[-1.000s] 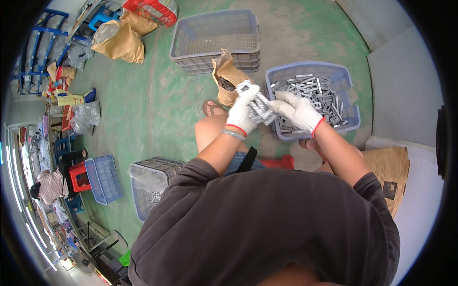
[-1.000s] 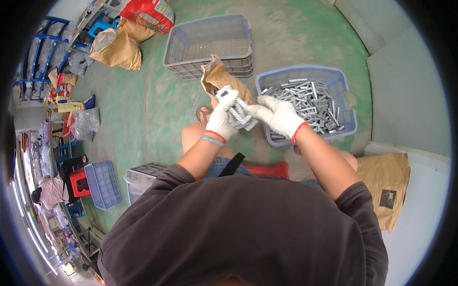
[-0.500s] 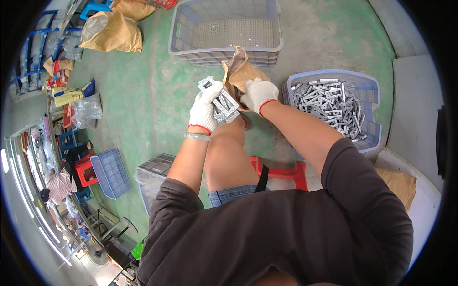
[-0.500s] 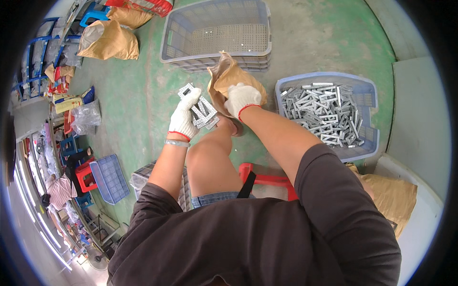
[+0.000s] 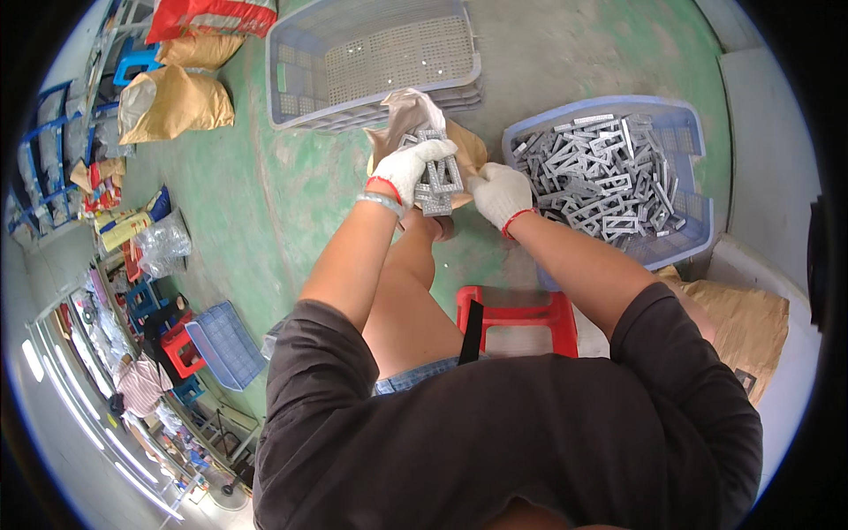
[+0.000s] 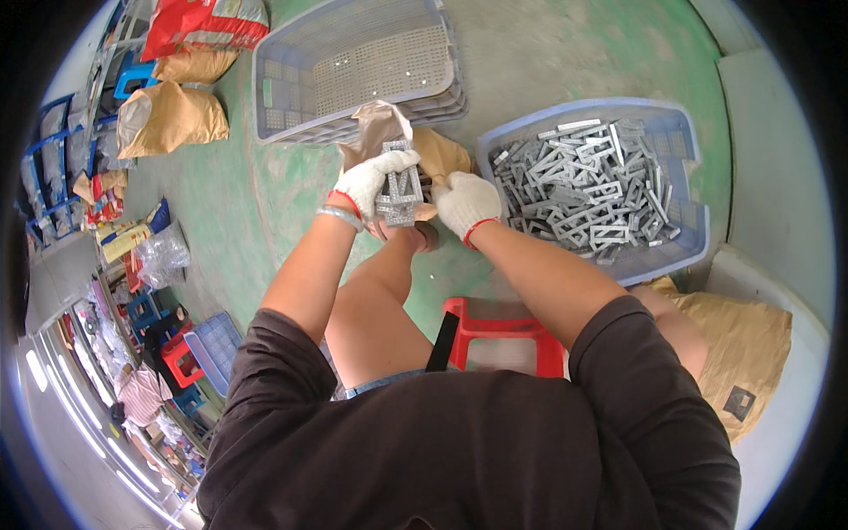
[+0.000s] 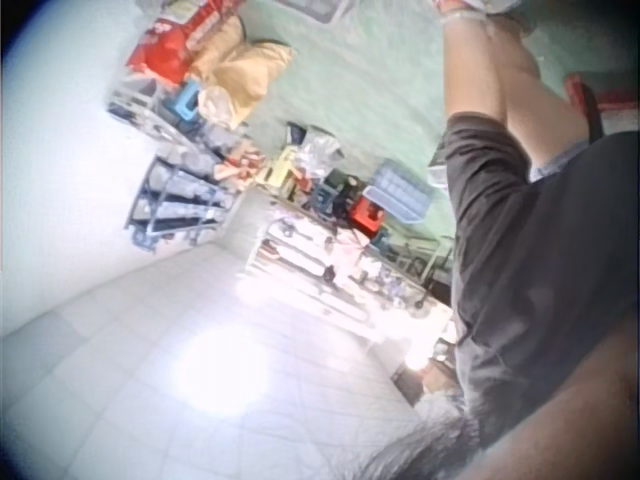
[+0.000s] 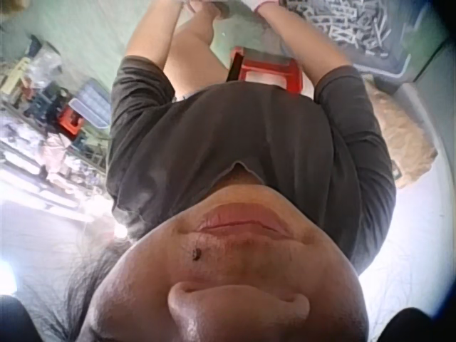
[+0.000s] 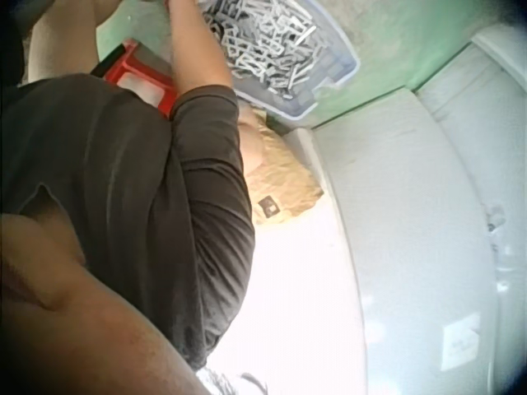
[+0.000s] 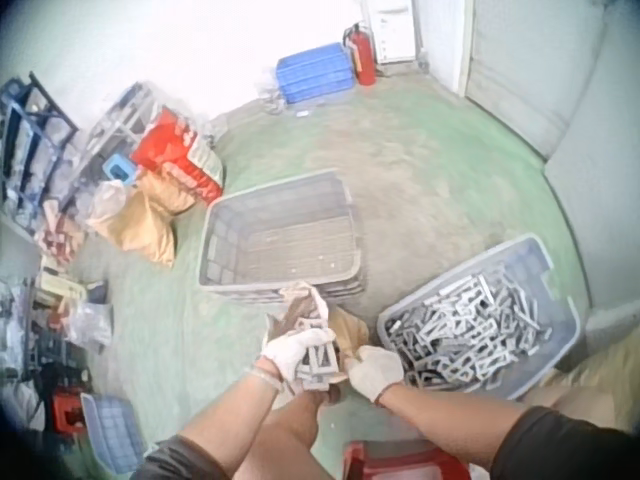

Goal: The person picks up metal brackets from a plastic crate and places them into a paper bag by hand.

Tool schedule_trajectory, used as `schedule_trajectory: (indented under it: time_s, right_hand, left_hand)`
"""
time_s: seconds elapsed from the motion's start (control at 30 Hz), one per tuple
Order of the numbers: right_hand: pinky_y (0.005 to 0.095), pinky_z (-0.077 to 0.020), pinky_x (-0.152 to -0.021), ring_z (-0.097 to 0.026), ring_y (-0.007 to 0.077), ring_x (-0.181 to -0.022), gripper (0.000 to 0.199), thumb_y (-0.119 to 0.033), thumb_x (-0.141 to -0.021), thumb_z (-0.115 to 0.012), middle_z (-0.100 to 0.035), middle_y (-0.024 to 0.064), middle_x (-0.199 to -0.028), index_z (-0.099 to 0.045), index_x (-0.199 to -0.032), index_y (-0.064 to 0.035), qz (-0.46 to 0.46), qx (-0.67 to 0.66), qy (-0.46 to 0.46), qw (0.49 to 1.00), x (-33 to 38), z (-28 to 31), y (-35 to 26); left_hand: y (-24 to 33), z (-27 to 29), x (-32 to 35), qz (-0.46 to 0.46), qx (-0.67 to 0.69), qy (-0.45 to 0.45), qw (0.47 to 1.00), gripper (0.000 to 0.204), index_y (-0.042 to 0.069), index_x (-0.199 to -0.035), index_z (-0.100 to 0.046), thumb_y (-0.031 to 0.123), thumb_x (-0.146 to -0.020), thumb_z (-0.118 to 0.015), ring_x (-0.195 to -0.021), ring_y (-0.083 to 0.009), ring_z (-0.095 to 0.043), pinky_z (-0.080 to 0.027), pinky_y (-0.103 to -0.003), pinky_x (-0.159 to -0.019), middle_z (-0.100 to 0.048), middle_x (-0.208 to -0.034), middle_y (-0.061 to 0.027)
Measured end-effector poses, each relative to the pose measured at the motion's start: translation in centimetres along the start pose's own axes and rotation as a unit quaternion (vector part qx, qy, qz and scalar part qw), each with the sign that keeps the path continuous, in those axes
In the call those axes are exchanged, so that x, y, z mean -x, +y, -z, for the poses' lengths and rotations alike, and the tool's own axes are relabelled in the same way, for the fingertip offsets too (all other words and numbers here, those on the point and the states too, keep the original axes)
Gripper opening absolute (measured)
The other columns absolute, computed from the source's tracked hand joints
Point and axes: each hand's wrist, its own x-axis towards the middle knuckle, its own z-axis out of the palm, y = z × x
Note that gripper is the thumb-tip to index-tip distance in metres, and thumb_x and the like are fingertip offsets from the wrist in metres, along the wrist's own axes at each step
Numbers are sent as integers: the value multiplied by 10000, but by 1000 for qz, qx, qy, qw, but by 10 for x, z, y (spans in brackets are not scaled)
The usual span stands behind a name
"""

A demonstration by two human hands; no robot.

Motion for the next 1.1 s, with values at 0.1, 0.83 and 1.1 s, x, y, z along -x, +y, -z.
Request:
schedule_trajectory:
  time_s: [0.1,0.83,1.1]
  right_hand:
    - [483,-507,-837,-655,410,-922,373,-385,-858,-530,-690,220,-953,-694,-851,-50,37,-2,14,999,6,-4,11]
    - [450,-490,-882,-643,343,-1019,475,-506,-942,-513,-687,161,-1088,-686,-1065,-81,189,-56,-98,975,9,50,63]
    - [451,-522,-947,-638,350,-1129,437,-322,-835,-614,-646,196,-1217,-606,-1193,-71,-177,176,-58,967,-23,137,238]
  left_hand:
    - [5,6,-28,55,12,11,998,139,136,-912,-633,236,-870,-720,-640,-223,-627,-534,-398,-573,-640,-761,-47]
    - [-17,-12,-66,-58,-260,170,949,788,28,-1404,-526,657,-930,-488,-1140,-299,-591,-455,-379,-990,-581,-1352,-155]
    - [-35,-76,24,-228,-398,223,860,599,-37,-1379,-517,428,-1005,-560,-1184,-270,-554,-432,-352,-1023,-566,-1336,-192]
